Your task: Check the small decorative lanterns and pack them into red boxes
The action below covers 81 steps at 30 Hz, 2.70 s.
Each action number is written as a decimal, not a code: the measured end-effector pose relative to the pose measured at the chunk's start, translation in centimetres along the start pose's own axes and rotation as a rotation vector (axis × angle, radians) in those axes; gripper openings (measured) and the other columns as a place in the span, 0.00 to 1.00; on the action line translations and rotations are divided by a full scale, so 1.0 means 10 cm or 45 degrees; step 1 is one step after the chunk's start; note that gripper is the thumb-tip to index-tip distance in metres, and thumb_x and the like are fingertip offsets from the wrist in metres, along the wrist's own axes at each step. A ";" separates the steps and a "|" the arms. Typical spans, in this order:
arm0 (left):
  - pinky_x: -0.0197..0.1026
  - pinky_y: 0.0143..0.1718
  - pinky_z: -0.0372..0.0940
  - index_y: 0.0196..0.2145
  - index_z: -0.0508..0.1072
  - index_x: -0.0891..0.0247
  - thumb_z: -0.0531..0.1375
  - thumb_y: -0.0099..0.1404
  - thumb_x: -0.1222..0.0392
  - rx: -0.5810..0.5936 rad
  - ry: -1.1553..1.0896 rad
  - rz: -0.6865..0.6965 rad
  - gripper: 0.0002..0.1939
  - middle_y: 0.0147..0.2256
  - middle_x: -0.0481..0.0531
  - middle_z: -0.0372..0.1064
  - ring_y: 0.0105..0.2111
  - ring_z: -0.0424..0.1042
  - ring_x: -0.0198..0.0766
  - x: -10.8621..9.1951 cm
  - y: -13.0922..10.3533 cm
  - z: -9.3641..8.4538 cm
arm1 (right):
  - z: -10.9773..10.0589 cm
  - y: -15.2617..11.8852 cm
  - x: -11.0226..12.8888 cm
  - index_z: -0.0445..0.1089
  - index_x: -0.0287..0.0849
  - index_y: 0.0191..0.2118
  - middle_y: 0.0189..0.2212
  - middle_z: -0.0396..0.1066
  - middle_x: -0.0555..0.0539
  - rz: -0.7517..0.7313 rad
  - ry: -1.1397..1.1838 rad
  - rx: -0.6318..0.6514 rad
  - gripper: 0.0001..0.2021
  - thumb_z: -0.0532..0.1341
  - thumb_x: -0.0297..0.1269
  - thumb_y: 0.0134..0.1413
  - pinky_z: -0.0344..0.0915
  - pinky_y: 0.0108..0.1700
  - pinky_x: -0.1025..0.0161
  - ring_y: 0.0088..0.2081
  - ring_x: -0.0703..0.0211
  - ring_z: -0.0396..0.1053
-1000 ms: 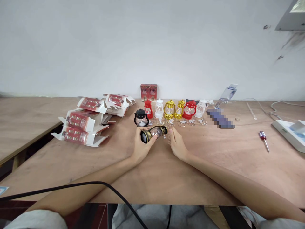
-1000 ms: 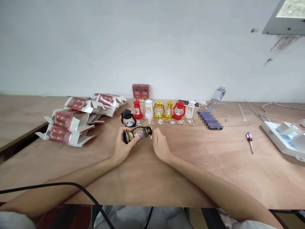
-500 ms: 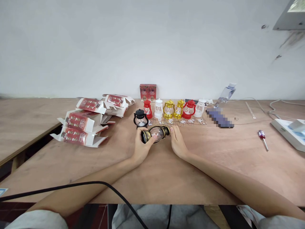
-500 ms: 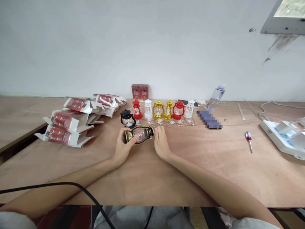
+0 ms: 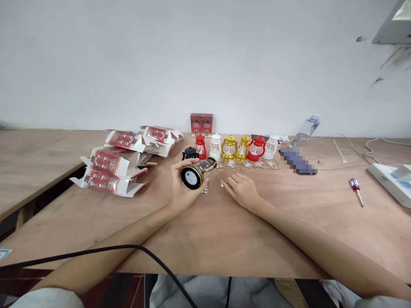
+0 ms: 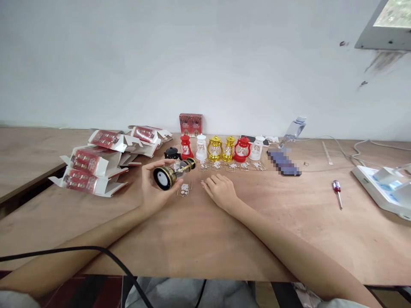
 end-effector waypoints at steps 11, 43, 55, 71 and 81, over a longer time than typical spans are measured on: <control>0.45 0.41 0.51 0.48 0.66 0.58 0.63 0.60 0.60 0.326 0.679 0.459 0.19 0.44 0.53 0.74 0.42 0.66 0.44 -0.21 -0.05 0.02 | -0.16 -0.04 0.21 0.65 0.40 0.33 0.29 0.69 0.46 -0.009 0.211 -0.088 0.13 0.50 0.39 0.64 0.52 0.24 0.66 0.23 0.64 0.64; 0.44 0.37 0.48 0.44 0.68 0.59 0.63 0.60 0.55 0.462 0.692 0.426 0.15 0.36 0.53 0.72 0.37 0.66 0.42 0.00 -0.24 0.17 | -0.36 -0.06 0.32 0.72 0.45 0.38 0.29 0.73 0.48 -0.143 0.910 -0.403 0.07 0.57 0.28 0.59 0.68 0.33 0.66 0.30 0.63 0.71; 0.44 0.37 0.48 0.43 0.68 0.59 0.63 0.59 0.56 0.448 0.664 0.486 0.15 0.35 0.52 0.73 0.36 0.66 0.41 -0.06 -0.27 0.18 | -0.41 -0.03 0.29 0.73 0.43 0.33 0.29 0.73 0.46 -0.131 0.984 -0.458 0.05 0.59 0.30 0.58 0.69 0.33 0.64 0.31 0.62 0.72; 0.44 0.35 0.48 0.43 0.66 0.60 0.60 0.62 0.55 0.423 0.711 0.525 0.13 0.34 0.52 0.71 0.35 0.65 0.41 -0.10 -0.28 0.19 | -0.42 -0.02 0.29 0.73 0.43 0.33 0.29 0.73 0.46 -0.118 1.037 -0.476 0.04 0.61 0.29 0.56 0.70 0.34 0.63 0.31 0.61 0.72; 0.42 0.33 0.48 0.44 0.64 0.62 0.59 0.62 0.56 0.402 0.754 0.563 0.14 0.33 0.53 0.68 0.32 0.63 0.40 -0.13 -0.29 0.18 | -0.43 -0.09 0.36 0.70 0.42 0.39 0.32 0.76 0.44 -0.265 0.693 -0.505 0.06 0.61 0.27 0.56 0.70 0.34 0.62 0.34 0.60 0.74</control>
Point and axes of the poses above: each hand's wrist, its own y-axis towards the middle knuckle, its own z-axis out of the palm, x = y × z, the point moved 5 cm from there along y, towards the middle knuckle
